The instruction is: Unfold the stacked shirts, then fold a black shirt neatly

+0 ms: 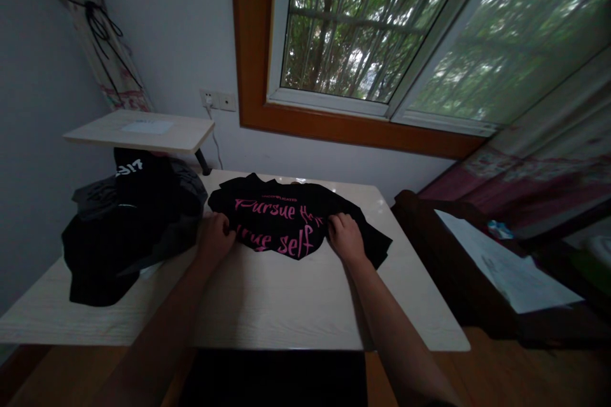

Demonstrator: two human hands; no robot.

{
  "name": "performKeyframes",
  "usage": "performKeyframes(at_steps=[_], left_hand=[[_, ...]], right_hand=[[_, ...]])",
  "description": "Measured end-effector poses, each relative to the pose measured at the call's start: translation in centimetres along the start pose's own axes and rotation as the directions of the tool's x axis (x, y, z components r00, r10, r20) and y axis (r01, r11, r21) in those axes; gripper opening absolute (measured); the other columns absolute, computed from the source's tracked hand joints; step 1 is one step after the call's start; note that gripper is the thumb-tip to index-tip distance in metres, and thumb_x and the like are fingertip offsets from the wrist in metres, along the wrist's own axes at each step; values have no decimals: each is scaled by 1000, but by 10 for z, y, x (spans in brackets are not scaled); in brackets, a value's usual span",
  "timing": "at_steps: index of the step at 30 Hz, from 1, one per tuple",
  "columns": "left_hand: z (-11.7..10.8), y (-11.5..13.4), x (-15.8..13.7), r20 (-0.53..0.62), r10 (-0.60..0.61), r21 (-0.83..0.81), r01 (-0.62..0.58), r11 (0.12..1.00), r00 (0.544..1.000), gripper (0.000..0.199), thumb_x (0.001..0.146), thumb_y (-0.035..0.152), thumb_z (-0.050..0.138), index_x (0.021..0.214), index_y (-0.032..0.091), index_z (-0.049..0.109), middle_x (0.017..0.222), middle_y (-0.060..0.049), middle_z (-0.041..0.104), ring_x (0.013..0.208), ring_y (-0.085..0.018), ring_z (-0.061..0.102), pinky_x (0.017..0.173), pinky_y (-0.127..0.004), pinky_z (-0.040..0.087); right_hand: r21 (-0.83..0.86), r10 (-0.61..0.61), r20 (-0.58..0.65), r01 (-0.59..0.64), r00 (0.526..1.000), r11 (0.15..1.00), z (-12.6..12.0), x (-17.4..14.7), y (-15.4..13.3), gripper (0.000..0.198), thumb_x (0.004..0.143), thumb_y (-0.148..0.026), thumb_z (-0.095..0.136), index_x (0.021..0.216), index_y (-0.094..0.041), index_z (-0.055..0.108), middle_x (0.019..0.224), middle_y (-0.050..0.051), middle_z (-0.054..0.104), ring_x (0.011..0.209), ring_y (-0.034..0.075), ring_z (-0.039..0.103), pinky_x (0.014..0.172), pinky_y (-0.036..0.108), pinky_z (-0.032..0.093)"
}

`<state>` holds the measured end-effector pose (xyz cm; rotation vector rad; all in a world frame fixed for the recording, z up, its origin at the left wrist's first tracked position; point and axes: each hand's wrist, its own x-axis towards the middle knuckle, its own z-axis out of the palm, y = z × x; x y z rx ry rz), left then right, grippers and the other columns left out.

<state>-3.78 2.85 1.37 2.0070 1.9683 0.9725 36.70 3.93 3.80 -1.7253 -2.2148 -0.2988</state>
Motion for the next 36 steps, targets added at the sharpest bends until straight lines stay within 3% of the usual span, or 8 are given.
performKeyframes(at_steps=[4, 11, 16, 21, 26, 30, 32, 36], left_hand=[[-4, 11, -5, 200, 166, 148, -198, 969, 965, 10, 82, 23, 55, 72, 23, 53, 84, -9, 61, 96, -30, 57, 86, -45, 48], [-4, 14, -7, 207, 339, 113, -367, 924, 918, 23, 80, 19, 58, 100, 19, 70, 111, -15, 63, 113, -34, 53, 102, -49, 45], [2, 13, -11, 183, 400, 132, -425, 895, 898, 46, 82, 30, 64, 127, 18, 61, 133, -16, 57, 127, -37, 47, 110, -54, 42], [19, 4, -16, 110, 399, 173, -413, 894, 910, 74, 88, 53, 63, 149, 18, 40, 152, -20, 43, 136, -40, 46, 109, -58, 43], [23, 9, -18, 56, 401, 156, -405, 901, 914, 75, 92, 50, 61, 152, 16, 33, 155, -24, 38, 141, -41, 43, 109, -58, 45], [21, 29, -16, 9, 445, 89, -444, 892, 895, 59, 96, 38, 58, 147, 15, 39, 156, -23, 35, 147, -37, 37, 110, -54, 47], [22, 37, -16, 18, 450, 91, -450, 889, 893, 54, 95, 36, 59, 143, 16, 44, 158, -22, 31, 147, -38, 36, 110, -54, 47], [24, 41, -17, 41, 431, 138, -433, 891, 901, 53, 94, 38, 60, 141, 17, 50, 161, -22, 26, 142, -41, 42, 110, -53, 48]], right_hand=[[-61, -46, 15, 47, 999, 997, -10, -13, -9, 17, 96, -22, 51, 100, -21, 68, 99, 13, 63, 99, 30, 50, 87, 42, 37], [48, -190, 83, 187, 978, 981, -19, -37, -20, 35, 101, -35, 49, 74, -21, 68, 78, 9, 64, 87, 25, 53, 80, 40, 37], [252, -325, 39, 305, 945, 918, -13, -41, -30, 27, 102, -35, 51, 104, -24, 76, 96, 8, 70, 90, 21, 60, 83, 36, 43], [322, -390, -49, 384, 919, 865, -6, -38, -34, 33, 104, -32, 51, 133, -28, 65, 132, 8, 66, 115, 25, 60, 101, 45, 45], [308, -305, -67, 310, 950, 899, -5, -35, -37, 45, 103, -32, 50, 147, -25, 52, 160, 14, 37, 140, 30, 46, 113, 50, 40], [291, -177, -69, 189, 982, 938, 0, -30, -49, 46, 98, -36, 60, 143, -28, 56, 168, 11, 15, 148, 36, 33, 115, 53, 37], [279, -86, -76, 104, 993, 955, 4, -26, -58, 54, 94, -39, 65, 145, -25, 53, 167, 14, 15, 146, 37, 33, 114, 52, 38], [222, 92, -79, -73, 993, 972, 7, -13, -72, 67, 90, -45, 69, 147, -17, 47, 156, 21, 31, 133, 39, 42, 105, 52, 43]])
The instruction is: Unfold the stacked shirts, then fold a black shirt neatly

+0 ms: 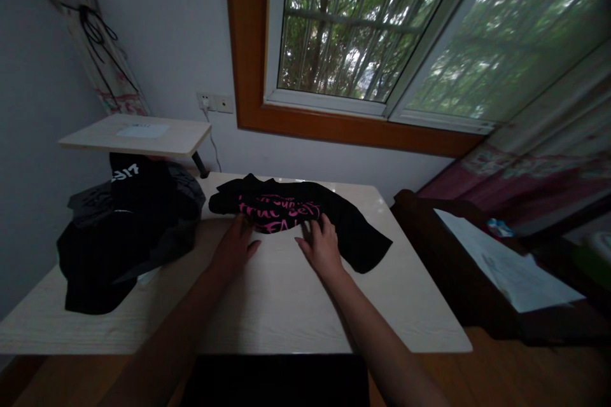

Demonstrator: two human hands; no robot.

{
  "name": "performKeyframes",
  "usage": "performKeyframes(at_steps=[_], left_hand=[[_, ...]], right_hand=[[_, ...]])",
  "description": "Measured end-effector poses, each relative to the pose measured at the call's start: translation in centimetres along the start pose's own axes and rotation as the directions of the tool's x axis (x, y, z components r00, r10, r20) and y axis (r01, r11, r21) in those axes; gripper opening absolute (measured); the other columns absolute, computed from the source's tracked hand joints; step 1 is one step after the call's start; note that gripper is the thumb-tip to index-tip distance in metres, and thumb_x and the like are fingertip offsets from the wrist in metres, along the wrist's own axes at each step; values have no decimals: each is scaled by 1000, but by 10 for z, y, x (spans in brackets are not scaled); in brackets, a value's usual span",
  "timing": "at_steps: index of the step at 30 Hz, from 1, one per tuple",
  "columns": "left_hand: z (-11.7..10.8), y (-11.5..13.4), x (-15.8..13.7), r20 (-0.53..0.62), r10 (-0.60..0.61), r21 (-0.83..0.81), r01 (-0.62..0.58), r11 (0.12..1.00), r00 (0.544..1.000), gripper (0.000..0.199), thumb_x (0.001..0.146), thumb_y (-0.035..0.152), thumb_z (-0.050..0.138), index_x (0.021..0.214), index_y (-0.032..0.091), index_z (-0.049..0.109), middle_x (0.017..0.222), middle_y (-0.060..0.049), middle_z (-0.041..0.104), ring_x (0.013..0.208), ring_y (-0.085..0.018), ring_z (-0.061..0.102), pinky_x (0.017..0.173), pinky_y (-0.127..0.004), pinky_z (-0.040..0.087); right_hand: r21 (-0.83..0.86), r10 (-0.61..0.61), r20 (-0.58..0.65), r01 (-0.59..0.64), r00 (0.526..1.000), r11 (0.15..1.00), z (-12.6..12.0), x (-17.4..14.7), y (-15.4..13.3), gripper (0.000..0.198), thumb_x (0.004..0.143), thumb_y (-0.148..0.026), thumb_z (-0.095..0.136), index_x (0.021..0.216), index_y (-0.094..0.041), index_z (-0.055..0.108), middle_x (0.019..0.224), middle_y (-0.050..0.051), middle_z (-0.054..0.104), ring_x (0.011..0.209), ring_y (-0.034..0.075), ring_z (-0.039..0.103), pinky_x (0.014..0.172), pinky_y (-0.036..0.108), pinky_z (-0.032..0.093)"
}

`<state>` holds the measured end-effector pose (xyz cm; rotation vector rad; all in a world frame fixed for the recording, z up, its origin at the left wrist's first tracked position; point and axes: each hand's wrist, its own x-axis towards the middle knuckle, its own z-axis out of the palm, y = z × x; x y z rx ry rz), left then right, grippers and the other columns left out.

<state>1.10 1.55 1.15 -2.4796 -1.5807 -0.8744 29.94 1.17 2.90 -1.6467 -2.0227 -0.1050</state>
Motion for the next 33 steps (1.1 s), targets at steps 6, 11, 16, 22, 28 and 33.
performKeyframes(at_steps=[6, 11, 16, 22, 28, 33], left_hand=[[-1, -3, -2, -9, 9, 34, -9, 999, 1000, 53, 95, 36, 59, 144, 19, 50, 164, -19, 23, 144, -40, 40, 112, -53, 46], [0, -2, -3, -11, 32, 28, -32, 999, 999, 48, 96, 32, 57, 142, 20, 51, 165, -17, 22, 145, -38, 39, 112, -51, 46], [-4, -1, -1, -49, 29, -2, -29, 1000, 998, 51, 95, 29, 57, 145, 20, 48, 166, -17, 19, 148, -38, 35, 113, -52, 45], [-10, 1, 0, -125, 24, -23, -27, 999, 992, 67, 91, 30, 65, 151, 20, 37, 169, -19, 6, 153, -39, 24, 114, -55, 44], [-10, -1, 1, -170, 61, -46, -70, 996, 983, 89, 80, 30, 79, 153, 23, 29, 167, -24, 8, 152, -42, 24, 112, -61, 42], [-8, -2, -1, -151, 84, -59, -94, 994, 985, 84, 78, 27, 81, 148, 23, 36, 165, -23, 14, 151, -42, 26, 112, -62, 41]], right_hand=[[-165, 57, 15, -54, 998, 985, -7, 31, -11, 49, 95, -43, 63, 137, -19, 56, 132, 18, 54, 113, 35, 46, 93, 48, 40], [-251, 23, 80, -2, 997, 968, -4, 49, -9, 22, 98, -32, 56, 106, -19, 71, 108, 15, 62, 106, 33, 45, 90, 47, 37], [-132, -59, 98, 72, 993, 989, -2, 53, 1, 19, 97, -30, 58, 103, -21, 74, 109, 14, 60, 107, 33, 45, 90, 47, 38], [494, -211, 93, 139, 973, 858, -28, 55, 18, 21, 95, -38, 61, 106, -23, 70, 117, 9, 51, 114, 26, 50, 102, 43, 42], [827, -142, 242, -127, 960, 548, -80, 44, 14, 29, 91, -52, 63, 95, -24, 67, 128, 6, 54, 125, 27, 50, 110, 41, 39], [803, -102, 390, -284, 915, 524, -95, 28, 11, 38, 93, -56, 54, 96, -20, 68, 134, 9, 57, 125, 30, 54, 103, 43, 45]])
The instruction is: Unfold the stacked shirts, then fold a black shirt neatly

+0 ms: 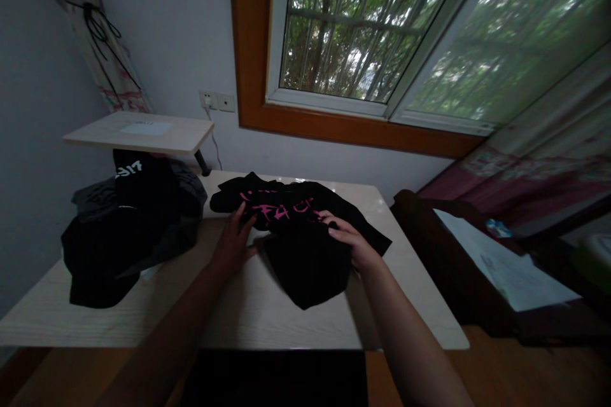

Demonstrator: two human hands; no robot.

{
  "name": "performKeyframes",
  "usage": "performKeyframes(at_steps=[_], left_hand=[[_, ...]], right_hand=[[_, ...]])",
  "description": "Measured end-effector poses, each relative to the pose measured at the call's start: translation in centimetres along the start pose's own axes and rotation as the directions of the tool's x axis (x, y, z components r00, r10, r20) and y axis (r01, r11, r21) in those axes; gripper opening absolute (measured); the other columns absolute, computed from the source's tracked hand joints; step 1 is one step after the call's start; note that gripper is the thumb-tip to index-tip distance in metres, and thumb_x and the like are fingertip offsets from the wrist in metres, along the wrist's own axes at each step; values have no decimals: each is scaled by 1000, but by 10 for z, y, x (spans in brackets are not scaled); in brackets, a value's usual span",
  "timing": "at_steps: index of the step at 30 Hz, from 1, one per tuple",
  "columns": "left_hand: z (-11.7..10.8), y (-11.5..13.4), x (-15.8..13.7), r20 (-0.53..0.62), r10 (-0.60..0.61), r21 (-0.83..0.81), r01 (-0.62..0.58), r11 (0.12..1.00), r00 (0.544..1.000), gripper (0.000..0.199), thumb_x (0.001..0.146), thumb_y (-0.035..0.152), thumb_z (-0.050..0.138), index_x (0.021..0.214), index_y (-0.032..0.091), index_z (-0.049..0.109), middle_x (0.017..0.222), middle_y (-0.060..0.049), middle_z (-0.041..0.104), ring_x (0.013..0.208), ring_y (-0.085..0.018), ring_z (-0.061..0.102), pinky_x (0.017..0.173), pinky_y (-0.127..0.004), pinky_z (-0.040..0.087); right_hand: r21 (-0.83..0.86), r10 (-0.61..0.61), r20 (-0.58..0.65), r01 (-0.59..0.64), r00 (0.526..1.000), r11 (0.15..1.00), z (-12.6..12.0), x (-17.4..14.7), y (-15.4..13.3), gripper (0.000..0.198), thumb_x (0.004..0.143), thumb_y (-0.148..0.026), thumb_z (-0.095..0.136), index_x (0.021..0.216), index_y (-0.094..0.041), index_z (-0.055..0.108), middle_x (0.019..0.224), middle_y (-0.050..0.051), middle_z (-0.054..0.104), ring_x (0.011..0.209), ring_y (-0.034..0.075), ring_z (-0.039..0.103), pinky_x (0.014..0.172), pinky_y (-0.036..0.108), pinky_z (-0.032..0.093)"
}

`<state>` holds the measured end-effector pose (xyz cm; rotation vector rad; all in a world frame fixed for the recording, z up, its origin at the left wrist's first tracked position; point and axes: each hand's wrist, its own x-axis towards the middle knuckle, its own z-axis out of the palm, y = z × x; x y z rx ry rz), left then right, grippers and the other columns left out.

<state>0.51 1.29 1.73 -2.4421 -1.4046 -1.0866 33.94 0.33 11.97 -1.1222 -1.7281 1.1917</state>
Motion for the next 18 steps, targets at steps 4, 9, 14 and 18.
performKeyframes(at_steps=[4, 9, 14, 18], left_hand=[[1, -1, -2, -33, -35, -48, 34, 998, 999, 66, 80, 34, 78, 135, 20, 44, 156, -23, 32, 146, -40, 35, 111, -62, 42], [1, -7, -2, 21, -106, -179, 108, 978, 994, 50, 80, 24, 72, 126, 18, 51, 136, -18, 50, 132, -33, 49, 106, -54, 49], [-3, -9, -4, 11, -71, -178, 72, 981, 997, 62, 82, 13, 62, 141, 22, 46, 135, -16, 50, 128, -31, 50, 107, -54, 48], [-7, -8, -6, 15, -30, -149, 32, 988, 999, 57, 85, 11, 54, 140, 27, 50, 132, -12, 52, 126, -30, 51, 107, -53, 47]], right_hand=[[94, 13, 178, -31, 984, 995, 1, -9, -1, 36, 86, -54, 66, 98, -21, 72, 132, 9, 60, 123, 30, 57, 100, 42, 47], [221, 151, 256, -210, 955, 952, 2, -10, 3, 43, 94, -59, 57, 111, -22, 69, 123, 11, 67, 85, 20, 68, 59, 25, 49], [61, 170, -58, -166, 984, 984, -2, -1, 30, 35, 93, -52, 59, 106, -21, 69, 105, 7, 71, 83, 18, 67, 66, 27, 51], [-279, 32, -107, -61, 994, 958, -6, 0, 62, 30, 88, -36, 65, 114, -22, 70, 112, 7, 69, 102, 22, 66, 93, 37, 52]])
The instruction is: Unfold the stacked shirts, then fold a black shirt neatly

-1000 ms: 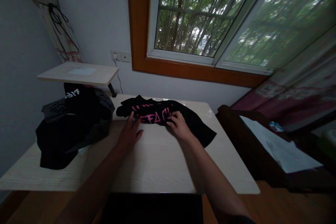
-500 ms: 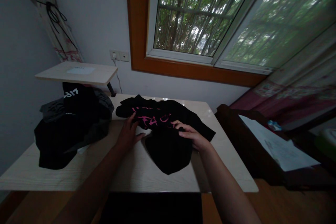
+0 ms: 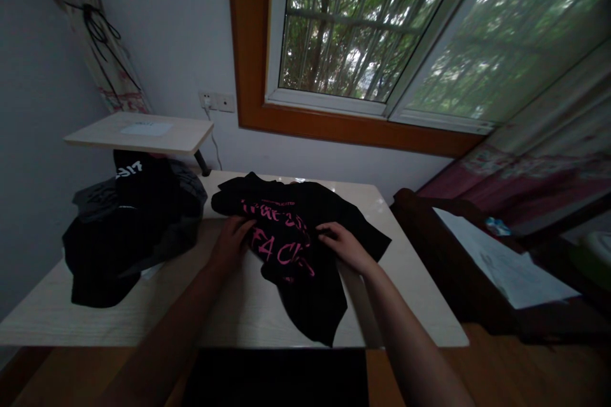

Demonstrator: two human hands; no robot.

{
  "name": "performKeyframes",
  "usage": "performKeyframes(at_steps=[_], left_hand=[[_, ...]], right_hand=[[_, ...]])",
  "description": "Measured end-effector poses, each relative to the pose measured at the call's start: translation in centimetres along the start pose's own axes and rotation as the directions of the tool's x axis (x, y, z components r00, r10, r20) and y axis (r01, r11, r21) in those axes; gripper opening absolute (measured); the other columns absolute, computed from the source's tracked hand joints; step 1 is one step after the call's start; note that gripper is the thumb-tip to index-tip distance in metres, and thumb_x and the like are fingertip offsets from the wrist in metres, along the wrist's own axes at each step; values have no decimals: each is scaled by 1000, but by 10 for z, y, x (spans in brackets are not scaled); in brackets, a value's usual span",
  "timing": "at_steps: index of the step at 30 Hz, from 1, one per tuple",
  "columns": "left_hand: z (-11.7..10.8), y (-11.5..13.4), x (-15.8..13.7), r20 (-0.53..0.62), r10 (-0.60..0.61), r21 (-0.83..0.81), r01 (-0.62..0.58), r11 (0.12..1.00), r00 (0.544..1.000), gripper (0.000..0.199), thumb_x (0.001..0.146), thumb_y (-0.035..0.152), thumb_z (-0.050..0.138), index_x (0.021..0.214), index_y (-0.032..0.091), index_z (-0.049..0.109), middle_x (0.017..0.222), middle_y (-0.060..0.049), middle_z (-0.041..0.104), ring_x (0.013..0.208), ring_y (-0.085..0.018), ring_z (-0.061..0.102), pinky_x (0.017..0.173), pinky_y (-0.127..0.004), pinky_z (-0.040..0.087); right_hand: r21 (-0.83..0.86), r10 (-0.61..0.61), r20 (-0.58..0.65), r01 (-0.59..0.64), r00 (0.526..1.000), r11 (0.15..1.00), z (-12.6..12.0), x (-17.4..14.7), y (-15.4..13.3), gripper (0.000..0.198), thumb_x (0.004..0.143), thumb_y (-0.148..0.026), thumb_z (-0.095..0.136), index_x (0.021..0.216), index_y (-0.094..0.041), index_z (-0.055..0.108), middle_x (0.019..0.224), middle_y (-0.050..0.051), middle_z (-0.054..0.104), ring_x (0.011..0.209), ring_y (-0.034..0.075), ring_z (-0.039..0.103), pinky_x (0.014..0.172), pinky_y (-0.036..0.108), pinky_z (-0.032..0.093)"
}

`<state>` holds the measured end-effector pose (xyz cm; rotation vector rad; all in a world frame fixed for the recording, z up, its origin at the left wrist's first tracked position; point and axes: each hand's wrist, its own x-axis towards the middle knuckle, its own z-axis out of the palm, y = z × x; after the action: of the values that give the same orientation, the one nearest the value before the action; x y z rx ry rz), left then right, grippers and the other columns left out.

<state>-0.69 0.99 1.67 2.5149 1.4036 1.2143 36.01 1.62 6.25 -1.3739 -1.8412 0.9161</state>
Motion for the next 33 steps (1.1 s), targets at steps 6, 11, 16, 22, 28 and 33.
performKeyframes(at_steps=[6, 11, 16, 22, 28, 33], left_hand=[[-4, -11, -5, -175, -130, -78, 117, 990, 976, 41, 88, 22, 48, 129, 20, 55, 123, -13, 59, 117, -28, 57, 100, -47, 50], [-11, -15, -9, -399, -334, -150, 299, 942, 854, 34, 93, 38, 49, 120, 20, 57, 114, -11, 62, 107, -26, 60, 94, -43, 50], [-13, -13, -2, -495, -450, -301, 339, 891, 743, 25, 91, 38, 57, 110, 23, 54, 117, -8, 59, 109, -23, 59, 95, -41, 49], [-6, -29, -3, -229, -490, -202, 451, 869, 841, 30, 99, 37, 37, 84, 21, 58, 86, -6, 64, 84, -22, 62, 80, -39, 54], [6, -22, -2, -84, -291, -92, 283, 955, 953, 37, 90, 35, 50, 119, 18, 65, 124, -16, 66, 123, -34, 58, 105, -57, 48], [10, -7, 5, 36, -20, 73, 17, 997, 999, 58, 88, 29, 61, 144, 19, 49, 149, -18, 50, 142, -37, 41, 114, -60, 38]], right_hand=[[-457, -59, -10, 48, 998, 888, 8, -3, 34, 38, 81, -16, 66, 117, -22, 73, 132, 9, 61, 121, 27, 56, 107, 46, 44], [-576, -80, -74, 23, 994, 817, 7, 4, 44, 42, 84, -15, 59, 124, -22, 71, 134, 8, 62, 120, 27, 54, 106, 44, 44], [-509, -105, -193, -8, 976, 861, 5, 9, 54, 35, 88, -19, 54, 117, -22, 74, 127, 7, 66, 117, 26, 56, 106, 44, 43], [-425, -91, -265, -32, 960, 905, 1, 12, 60, 34, 90, -26, 51, 115, -22, 75, 122, 8, 69, 114, 26, 59, 103, 46, 43], [-418, -106, -308, -34, 946, 908, -3, 16, 63, 35, 94, -30, 47, 113, -22, 74, 118, 8, 71, 114, 26, 59, 104, 46, 40], [-451, -155, -308, 0, 939, 893, -2, 14, 66, 37, 98, -33, 44, 114, -20, 74, 119, 9, 71, 116, 26, 56, 105, 45, 40]])
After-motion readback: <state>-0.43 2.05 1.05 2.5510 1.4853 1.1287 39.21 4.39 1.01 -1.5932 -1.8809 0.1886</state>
